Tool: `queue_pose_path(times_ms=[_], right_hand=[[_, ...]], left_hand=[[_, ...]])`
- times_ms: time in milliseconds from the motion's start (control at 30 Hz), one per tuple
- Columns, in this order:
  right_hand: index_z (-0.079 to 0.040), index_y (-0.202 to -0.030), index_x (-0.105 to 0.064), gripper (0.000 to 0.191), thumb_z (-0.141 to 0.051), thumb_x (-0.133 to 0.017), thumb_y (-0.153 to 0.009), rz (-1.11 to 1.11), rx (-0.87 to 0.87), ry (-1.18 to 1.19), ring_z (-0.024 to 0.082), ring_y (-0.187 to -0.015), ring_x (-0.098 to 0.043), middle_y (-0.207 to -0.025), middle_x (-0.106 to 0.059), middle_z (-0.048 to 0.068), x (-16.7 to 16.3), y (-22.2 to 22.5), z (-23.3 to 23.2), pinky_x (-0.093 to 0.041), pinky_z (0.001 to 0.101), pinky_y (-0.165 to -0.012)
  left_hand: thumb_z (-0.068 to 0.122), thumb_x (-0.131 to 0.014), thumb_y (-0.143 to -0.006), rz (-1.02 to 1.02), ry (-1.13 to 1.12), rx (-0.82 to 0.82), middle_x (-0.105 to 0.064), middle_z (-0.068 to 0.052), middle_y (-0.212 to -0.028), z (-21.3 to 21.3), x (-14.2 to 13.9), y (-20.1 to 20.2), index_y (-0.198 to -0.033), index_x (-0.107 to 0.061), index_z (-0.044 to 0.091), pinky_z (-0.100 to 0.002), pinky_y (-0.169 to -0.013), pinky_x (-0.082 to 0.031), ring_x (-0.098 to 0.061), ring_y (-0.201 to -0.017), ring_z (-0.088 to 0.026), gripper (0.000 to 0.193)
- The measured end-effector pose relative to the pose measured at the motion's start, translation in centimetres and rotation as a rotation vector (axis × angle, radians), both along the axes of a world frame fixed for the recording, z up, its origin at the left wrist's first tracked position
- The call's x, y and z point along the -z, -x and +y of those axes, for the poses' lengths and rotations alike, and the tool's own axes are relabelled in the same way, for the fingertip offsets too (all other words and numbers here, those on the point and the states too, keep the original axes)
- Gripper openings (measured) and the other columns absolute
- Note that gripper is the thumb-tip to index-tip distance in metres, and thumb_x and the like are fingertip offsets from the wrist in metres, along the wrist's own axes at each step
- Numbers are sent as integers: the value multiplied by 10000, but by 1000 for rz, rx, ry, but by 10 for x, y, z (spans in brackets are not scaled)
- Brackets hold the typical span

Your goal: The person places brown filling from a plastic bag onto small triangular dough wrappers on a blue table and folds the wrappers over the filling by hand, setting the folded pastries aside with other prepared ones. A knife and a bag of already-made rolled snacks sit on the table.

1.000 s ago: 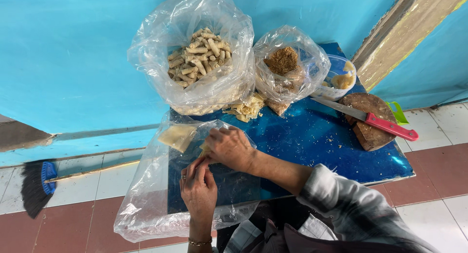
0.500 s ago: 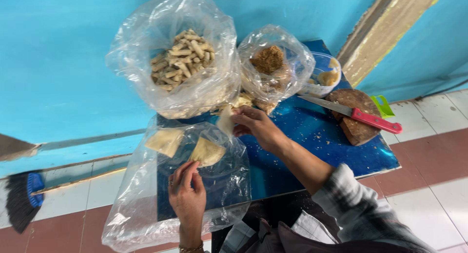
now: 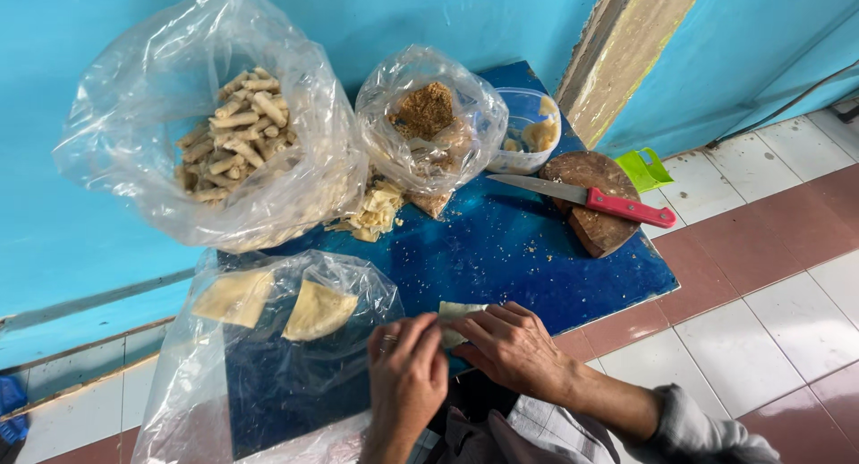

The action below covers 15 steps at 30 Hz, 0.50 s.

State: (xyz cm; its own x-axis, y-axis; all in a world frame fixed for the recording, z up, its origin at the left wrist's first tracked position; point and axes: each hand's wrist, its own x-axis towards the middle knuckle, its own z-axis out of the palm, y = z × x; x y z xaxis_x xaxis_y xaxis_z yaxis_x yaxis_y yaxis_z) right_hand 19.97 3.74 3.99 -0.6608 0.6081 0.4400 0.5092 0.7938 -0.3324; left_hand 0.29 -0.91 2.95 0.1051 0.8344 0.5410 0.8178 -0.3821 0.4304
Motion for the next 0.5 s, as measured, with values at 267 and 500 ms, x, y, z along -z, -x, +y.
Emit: queue_pose_path(times_ms=[267, 500], right_hand=[[-159, -1188, -726, 300, -339, -751, -949, -177, 527, -81, 295, -1038, -652, -1107, -657, 105, -33, -91, 157, -554, 477, -906], [-309, -1055, -814, 413, -568, -797, -734, -692, 433, -117, 323, -1533, -209, -1606, -404, 38, -20, -107, 276, 38, 722, -1188]], left_hand=[[165, -679, -852, 141, 47, 21, -714, -5, -1159, 6, 30, -4, -1127, -712, 98, -602, -1121, -246, -623, -1115, -205, 286], [184, -694, -872, 87, 42, 17, -718, -16, -1180, 5, 36, -3, -1099, -745, 91, -621, -1133, -218, -627, -1153, -230, 250]])
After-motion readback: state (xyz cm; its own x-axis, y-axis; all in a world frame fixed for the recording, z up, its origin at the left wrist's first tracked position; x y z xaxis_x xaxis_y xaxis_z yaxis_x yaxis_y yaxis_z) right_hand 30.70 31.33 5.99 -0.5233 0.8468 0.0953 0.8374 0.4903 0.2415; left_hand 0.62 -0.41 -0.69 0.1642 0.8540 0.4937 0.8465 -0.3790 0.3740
